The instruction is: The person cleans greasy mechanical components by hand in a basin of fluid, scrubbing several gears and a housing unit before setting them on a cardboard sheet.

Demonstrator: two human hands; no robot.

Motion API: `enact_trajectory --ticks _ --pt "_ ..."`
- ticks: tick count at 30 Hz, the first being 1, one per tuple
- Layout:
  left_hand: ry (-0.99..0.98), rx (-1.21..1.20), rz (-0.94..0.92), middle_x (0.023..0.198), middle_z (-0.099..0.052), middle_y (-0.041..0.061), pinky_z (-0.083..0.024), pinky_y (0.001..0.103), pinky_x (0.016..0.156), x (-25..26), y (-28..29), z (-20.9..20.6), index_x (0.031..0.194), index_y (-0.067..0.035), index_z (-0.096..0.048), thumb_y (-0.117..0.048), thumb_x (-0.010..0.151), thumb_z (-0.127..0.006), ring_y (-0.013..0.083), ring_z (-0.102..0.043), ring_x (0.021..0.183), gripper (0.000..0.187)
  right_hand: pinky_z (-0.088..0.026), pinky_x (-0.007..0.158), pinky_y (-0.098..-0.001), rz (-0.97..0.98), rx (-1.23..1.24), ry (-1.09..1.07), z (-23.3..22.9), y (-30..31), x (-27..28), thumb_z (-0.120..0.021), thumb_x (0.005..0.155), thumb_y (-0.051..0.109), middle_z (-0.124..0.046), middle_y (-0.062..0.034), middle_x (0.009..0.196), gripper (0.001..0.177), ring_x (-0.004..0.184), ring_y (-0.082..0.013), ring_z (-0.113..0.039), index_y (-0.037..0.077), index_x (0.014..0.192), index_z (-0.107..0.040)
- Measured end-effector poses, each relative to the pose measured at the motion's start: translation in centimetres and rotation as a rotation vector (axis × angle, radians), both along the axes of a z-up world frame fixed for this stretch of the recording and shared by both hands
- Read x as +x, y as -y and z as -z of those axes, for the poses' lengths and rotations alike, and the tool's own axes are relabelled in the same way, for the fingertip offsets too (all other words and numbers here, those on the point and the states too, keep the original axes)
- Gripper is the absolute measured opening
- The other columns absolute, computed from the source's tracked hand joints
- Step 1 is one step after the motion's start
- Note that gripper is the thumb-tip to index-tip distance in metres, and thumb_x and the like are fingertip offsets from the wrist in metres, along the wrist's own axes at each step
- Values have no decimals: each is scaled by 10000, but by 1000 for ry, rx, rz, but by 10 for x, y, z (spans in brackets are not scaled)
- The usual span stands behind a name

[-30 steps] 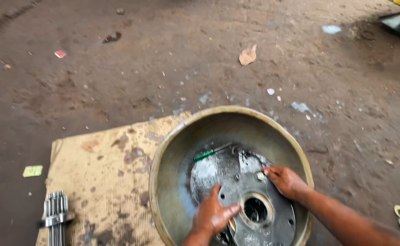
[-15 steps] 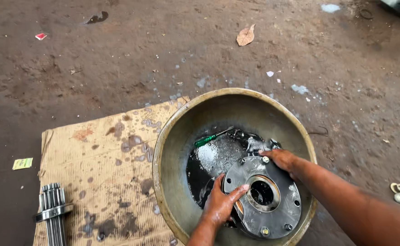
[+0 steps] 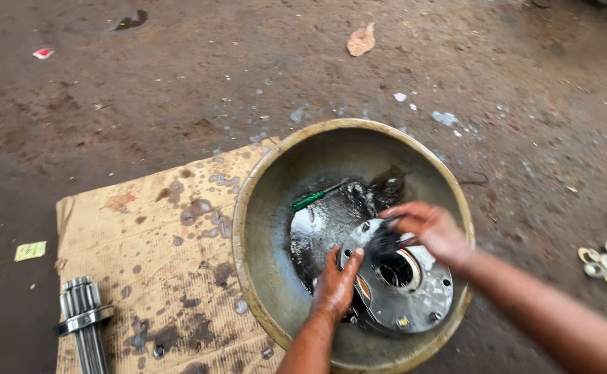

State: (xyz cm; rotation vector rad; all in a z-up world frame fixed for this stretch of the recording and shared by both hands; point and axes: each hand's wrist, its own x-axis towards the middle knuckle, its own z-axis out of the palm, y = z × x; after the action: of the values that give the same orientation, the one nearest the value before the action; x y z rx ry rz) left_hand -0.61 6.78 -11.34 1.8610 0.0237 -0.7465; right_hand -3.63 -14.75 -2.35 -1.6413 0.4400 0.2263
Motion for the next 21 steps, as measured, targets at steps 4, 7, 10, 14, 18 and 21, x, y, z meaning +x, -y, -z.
enact_trajectory --ticks 4,7,10,14,18,21 --pt "-307 70 32 1288 -680 156 -665 543 735 9 0 13 1546 -281 -385 -569 835 -582 332 -756 951 792 -515 948 -494 -166 -1075 439 9 -76 -52 -747 821 220 -701 -189 1217 503 1094 -387 -658 135 1312 -680" --pt "-406 -75 125 1261 -691 178 -615 556 595 32 -11 10 1558 -291 -339 -555 875 -583 360 -722 786 771 -549 960 -428 -73 -798 30 14 -81 -63 -739 857 323 -734 -80 1162 419 1072 -317 -705 201 1256 -699" --pt "-454 -16 370 1256 -702 161 -623 559 602 44 -3 -4 1515 -207 -442 -588 884 -636 322 -736 795 762 -543 939 -432 -219 -833 46 -1 -57 -62 -736 816 303 -735 -79 1211 367 1068 -316 -706 156 1153 -746" --pt "-375 195 410 1265 -698 129 -598 524 646 52 7 -30 1540 -243 -398 -601 880 -650 322 -740 843 792 -520 957 -455 36 -914 -36 -10 -65 -35 -728 864 337 -727 -129 1163 338 1075 -339 -687 134 1135 -743" --pt "-227 268 403 1238 -701 154 -659 470 587 36 13 -42 1481 -198 -539 -589 899 -650 297 -736 854 710 -530 1009 -437 50 -842 -266 -10 -71 -55 -686 924 327 -733 -140 1143 315 1116 -324 -686 205 1210 -735" --pt "-279 199 375 1237 -729 163 -626 453 591 43 6 -50 1503 -224 -483 -565 908 -624 348 -762 869 700 -515 982 -456 -261 -946 -84 -19 -61 -66 -675 861 256 -699 -60 1203 311 1147 -298 -652 203 1162 -736"
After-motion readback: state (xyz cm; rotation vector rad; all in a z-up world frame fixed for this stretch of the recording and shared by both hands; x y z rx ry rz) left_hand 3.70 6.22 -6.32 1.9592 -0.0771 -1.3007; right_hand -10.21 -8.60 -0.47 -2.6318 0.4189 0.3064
